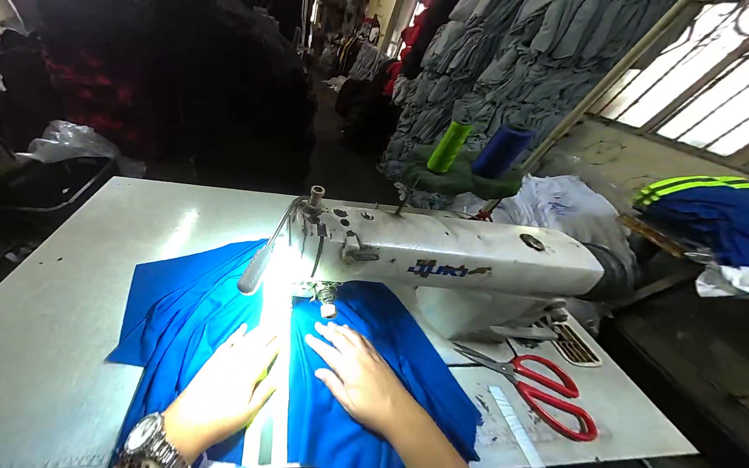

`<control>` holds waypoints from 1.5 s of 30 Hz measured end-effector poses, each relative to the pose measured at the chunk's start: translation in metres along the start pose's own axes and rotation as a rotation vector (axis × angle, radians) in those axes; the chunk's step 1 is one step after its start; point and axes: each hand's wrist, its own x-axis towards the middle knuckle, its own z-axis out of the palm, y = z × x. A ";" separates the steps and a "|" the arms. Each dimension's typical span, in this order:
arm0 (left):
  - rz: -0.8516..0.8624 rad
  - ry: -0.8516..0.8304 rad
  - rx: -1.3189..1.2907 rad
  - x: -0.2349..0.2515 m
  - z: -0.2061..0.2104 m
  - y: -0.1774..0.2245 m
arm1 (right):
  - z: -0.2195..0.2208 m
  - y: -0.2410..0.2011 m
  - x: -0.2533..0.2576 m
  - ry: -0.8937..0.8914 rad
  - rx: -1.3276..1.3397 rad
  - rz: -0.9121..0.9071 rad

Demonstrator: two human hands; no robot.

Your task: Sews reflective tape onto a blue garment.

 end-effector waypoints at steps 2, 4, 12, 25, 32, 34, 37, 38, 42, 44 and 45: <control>-0.019 -0.060 0.021 -0.003 -0.004 0.002 | -0.009 0.015 0.001 -0.070 0.011 0.065; 0.014 -0.057 0.057 -0.015 0.000 0.008 | -0.011 0.035 -0.007 0.039 -0.057 0.113; 0.236 0.291 0.005 -0.076 0.021 0.044 | 0.008 -0.050 -0.052 0.388 0.000 -0.073; 0.252 0.261 -0.029 -0.079 0.023 0.043 | 0.030 -0.077 -0.066 0.309 0.091 -0.101; 0.192 0.206 -0.050 -0.067 0.012 0.038 | 0.025 -0.070 -0.048 0.268 0.097 -0.079; 0.196 0.220 -0.029 -0.054 0.011 0.028 | 0.027 -0.060 -0.034 0.310 0.066 -0.095; 0.215 0.247 0.027 -0.031 0.014 0.007 | 0.025 -0.049 -0.011 0.319 0.028 -0.082; 0.214 0.242 0.037 -0.023 0.013 0.001 | 0.023 -0.046 -0.004 0.301 0.030 -0.063; 0.186 0.206 0.025 0.006 0.005 -0.019 | 0.019 -0.033 0.024 0.241 0.060 0.013; 0.127 0.098 -0.016 0.020 -0.006 -0.024 | 0.013 -0.029 0.038 0.136 0.055 0.086; 0.096 0.048 -0.029 0.028 -0.011 -0.026 | 0.009 -0.027 0.044 0.074 0.066 0.131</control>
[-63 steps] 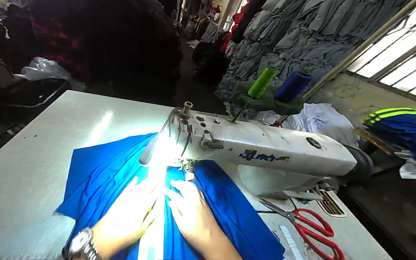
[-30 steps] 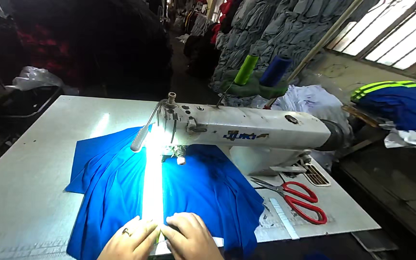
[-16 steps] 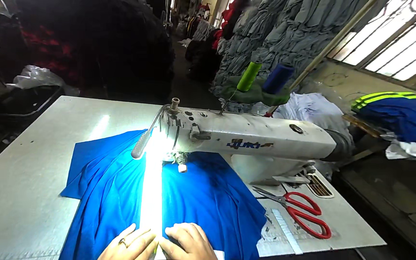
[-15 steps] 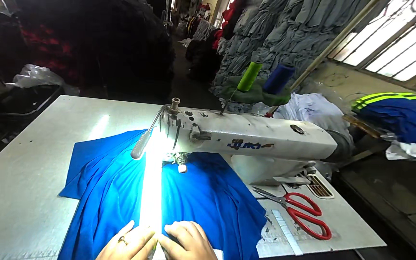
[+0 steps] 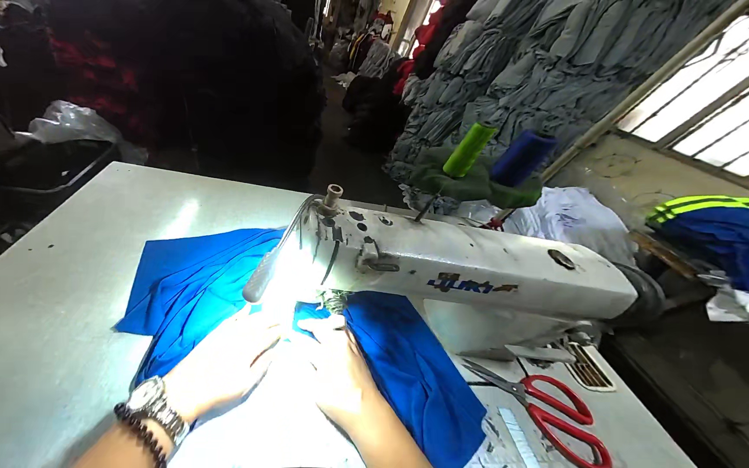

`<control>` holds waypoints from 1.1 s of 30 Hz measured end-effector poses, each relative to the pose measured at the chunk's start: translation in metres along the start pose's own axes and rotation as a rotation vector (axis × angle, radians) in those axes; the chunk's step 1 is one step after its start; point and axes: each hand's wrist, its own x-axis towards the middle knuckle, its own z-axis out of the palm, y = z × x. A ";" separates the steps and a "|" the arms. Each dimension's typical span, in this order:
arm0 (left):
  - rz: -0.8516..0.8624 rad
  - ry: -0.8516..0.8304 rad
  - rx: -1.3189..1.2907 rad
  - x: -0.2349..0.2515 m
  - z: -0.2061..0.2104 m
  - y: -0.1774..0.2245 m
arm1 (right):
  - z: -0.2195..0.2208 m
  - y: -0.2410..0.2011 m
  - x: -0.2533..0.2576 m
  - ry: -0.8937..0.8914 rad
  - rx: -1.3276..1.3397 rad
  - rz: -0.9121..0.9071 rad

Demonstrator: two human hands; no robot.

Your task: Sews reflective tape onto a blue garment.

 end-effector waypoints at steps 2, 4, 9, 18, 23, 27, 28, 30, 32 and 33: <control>-0.049 -0.053 -0.011 0.014 -0.006 -0.007 | -0.003 0.000 0.010 -0.076 0.012 0.068; -0.107 -0.081 -0.028 0.025 -0.011 -0.009 | -0.003 0.002 0.006 -0.050 0.003 0.055; -0.149 -0.110 -0.027 0.031 -0.016 -0.010 | -0.047 0.014 -0.048 0.467 -0.011 -0.077; -0.157 -0.092 0.006 0.030 -0.014 -0.008 | -0.272 0.213 -0.072 0.689 -0.129 0.671; -0.184 -0.101 0.019 0.030 -0.015 -0.006 | -0.252 0.241 -0.079 0.678 -0.054 0.873; -0.153 -0.069 0.041 0.030 -0.010 -0.010 | -0.162 0.258 -0.136 0.916 0.064 0.710; -0.146 -0.059 0.049 0.031 -0.010 -0.011 | -0.157 0.262 -0.141 0.944 0.058 0.672; -0.140 -0.046 0.047 0.031 -0.012 -0.010 | -0.182 0.257 -0.136 0.977 -0.012 0.602; -0.141 -0.045 0.049 0.030 -0.012 -0.007 | -0.229 0.236 -0.113 0.949 -0.017 0.632; -0.144 -0.046 0.057 0.030 -0.011 -0.007 | -0.249 0.229 -0.100 0.908 0.009 0.714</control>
